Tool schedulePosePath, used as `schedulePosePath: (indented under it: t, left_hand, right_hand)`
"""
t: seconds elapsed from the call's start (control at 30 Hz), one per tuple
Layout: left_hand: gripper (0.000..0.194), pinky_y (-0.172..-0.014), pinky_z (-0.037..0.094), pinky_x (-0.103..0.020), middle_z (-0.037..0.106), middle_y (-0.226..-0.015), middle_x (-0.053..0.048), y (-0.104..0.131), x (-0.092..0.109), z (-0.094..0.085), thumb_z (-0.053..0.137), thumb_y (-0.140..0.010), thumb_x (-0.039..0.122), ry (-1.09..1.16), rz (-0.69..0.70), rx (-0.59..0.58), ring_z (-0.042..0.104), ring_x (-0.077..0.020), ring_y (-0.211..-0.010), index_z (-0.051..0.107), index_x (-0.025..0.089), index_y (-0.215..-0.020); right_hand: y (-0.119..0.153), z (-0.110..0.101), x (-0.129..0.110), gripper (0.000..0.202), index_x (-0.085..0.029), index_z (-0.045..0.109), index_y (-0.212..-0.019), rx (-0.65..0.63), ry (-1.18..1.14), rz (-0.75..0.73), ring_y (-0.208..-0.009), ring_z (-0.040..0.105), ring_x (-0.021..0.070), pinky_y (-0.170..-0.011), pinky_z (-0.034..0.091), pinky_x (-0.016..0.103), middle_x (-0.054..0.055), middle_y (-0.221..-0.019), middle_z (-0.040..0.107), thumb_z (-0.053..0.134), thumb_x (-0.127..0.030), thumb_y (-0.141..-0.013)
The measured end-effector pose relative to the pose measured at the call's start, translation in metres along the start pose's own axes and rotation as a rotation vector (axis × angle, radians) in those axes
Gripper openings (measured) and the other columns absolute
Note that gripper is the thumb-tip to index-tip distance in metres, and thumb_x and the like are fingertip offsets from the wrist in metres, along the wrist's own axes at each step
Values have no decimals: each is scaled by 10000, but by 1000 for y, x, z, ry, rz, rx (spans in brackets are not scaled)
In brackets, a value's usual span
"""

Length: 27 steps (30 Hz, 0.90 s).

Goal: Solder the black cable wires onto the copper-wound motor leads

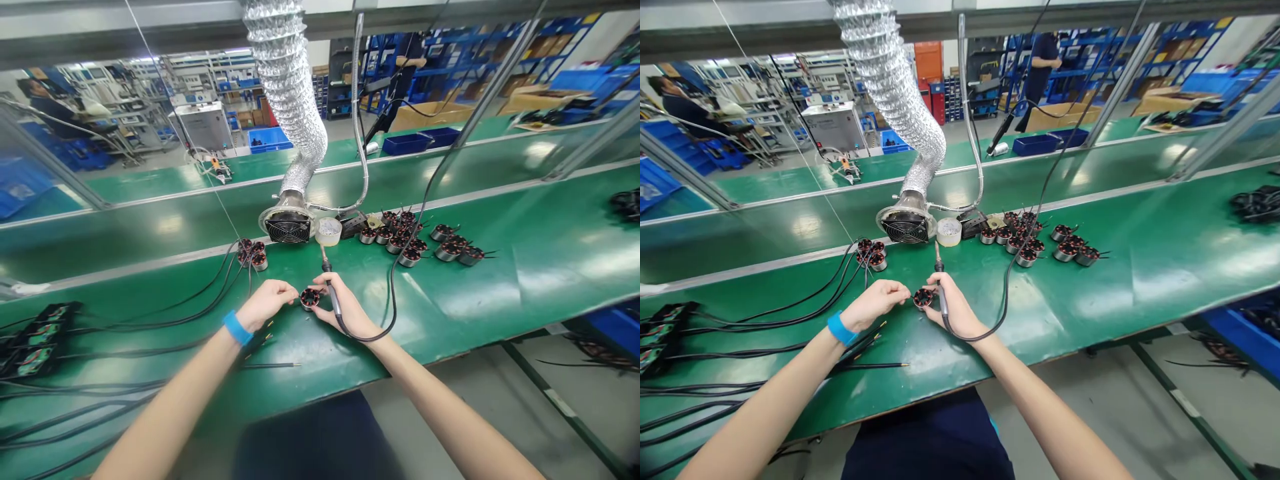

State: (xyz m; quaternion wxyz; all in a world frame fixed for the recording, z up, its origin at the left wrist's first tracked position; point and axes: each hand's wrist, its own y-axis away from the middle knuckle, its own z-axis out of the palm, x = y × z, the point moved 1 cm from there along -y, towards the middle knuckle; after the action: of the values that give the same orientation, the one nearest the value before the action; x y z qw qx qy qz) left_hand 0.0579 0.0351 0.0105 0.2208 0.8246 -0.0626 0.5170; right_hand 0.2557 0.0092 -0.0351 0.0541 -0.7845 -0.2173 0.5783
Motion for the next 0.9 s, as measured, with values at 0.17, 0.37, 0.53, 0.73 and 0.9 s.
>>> schedulePosePath:
  t: [0.17,0.37,0.53,0.73,0.9]
  left_hand:
    - [304,-477,195,-243,403,-489,60,-3,-2,11,618,-756,432,115,-66,85,277,-80,-458,559,168,-618]
    - [321,-602,364,-256,634,-652,-8,-15,20,18,602,-813,450,-222,195,237,530,-143,-630,670,160,-693]
    - [422,-500,310,-249,590,-539,-4,-33,38,32,624,-777,539,-296,155,141,500,-136,-530,619,160,-593]
    - [279,-514,359,-242,604,-556,-6,-43,31,15,620,-738,368,-181,99,-55,516,-130,-540,647,140,-580]
    - [313,-645,455,-260,717,-762,-64,-40,14,5,679,-747,438,44,138,-178,611,-158,-681,724,129,-754]
  right_hand:
    - [-3,5,4,436,-243,407,-1179,7,-97,-27,-1073,677,207,-952,532,383,68,-1163,583,662,-197,-828]
    - [3,11,8,548,-250,418,-1175,164,-5,-23,-1053,655,217,-968,519,404,60,-1164,581,779,-252,-762]
    - [4,9,6,577,-256,383,-1150,218,-49,30,-931,691,216,-895,550,404,25,-1032,637,788,-216,-741]
    - [4,9,6,582,-252,374,-1174,182,-106,47,-930,715,228,-903,550,432,23,-961,694,779,-219,-758]
    - [2,10,8,558,-246,387,-1170,154,-135,51,-920,728,226,-897,558,436,35,-960,712,780,-245,-773]
